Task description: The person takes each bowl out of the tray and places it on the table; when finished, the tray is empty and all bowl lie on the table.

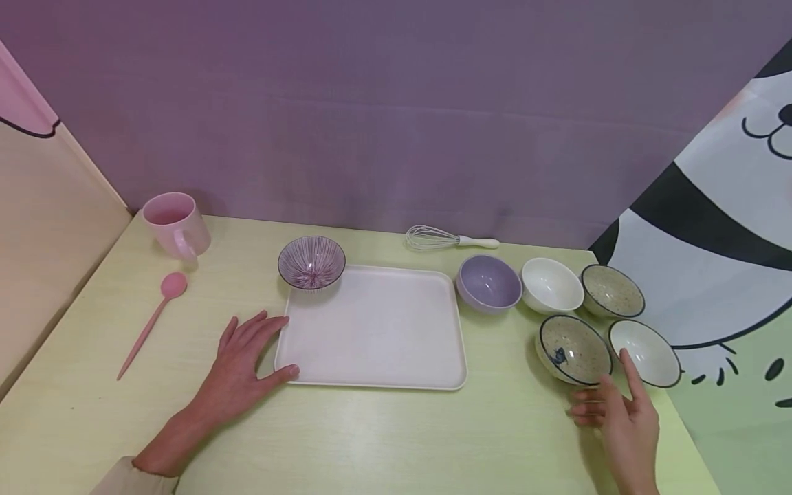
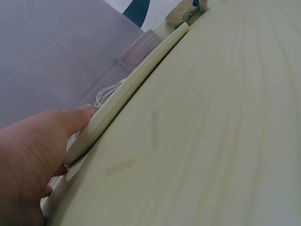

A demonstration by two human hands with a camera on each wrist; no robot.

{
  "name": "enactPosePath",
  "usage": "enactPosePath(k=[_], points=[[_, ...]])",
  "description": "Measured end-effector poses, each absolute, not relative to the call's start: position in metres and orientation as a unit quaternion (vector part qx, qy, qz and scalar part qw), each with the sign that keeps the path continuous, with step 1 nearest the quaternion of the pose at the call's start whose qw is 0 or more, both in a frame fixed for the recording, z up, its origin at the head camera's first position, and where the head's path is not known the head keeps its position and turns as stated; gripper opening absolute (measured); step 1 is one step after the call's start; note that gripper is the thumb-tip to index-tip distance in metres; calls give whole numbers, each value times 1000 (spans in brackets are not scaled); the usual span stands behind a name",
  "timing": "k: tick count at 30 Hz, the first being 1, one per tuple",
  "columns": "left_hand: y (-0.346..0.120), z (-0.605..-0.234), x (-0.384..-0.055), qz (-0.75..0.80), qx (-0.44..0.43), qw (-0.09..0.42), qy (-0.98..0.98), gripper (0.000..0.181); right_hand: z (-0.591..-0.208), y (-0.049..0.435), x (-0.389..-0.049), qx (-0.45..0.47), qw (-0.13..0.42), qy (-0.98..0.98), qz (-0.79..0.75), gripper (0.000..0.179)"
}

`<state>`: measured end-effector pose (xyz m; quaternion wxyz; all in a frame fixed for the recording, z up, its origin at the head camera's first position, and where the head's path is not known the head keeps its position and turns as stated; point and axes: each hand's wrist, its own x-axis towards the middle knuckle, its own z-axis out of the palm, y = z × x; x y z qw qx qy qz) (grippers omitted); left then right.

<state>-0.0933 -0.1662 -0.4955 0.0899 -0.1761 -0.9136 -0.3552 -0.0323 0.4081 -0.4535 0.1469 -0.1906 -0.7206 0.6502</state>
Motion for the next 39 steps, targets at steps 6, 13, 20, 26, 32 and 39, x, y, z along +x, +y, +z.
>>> enactPosePath(k=[6,13,20,26,32,39], points=[[-166,-496,-94,-355,-175,89,-914,78,-443,397,-30,-203,228,-707,638,55],[-166,-498,-93,-356,-174,86,-914,78,-432,376,-31,-170,237,-718,631,50],[-166,-498,-94,-357,-171,81,-915,78,-425,350,-37,-111,218,-744,622,45],[-166,-498,-94,-354,-172,83,-916,78,-423,325,-45,-52,202,-789,578,44],[-166,-497,-93,-353,-173,83,-916,78,-424,298,-53,8,178,-809,560,43],[-166,-496,-93,-354,-173,83,-916,78,-428,262,-60,58,137,-811,566,44]])
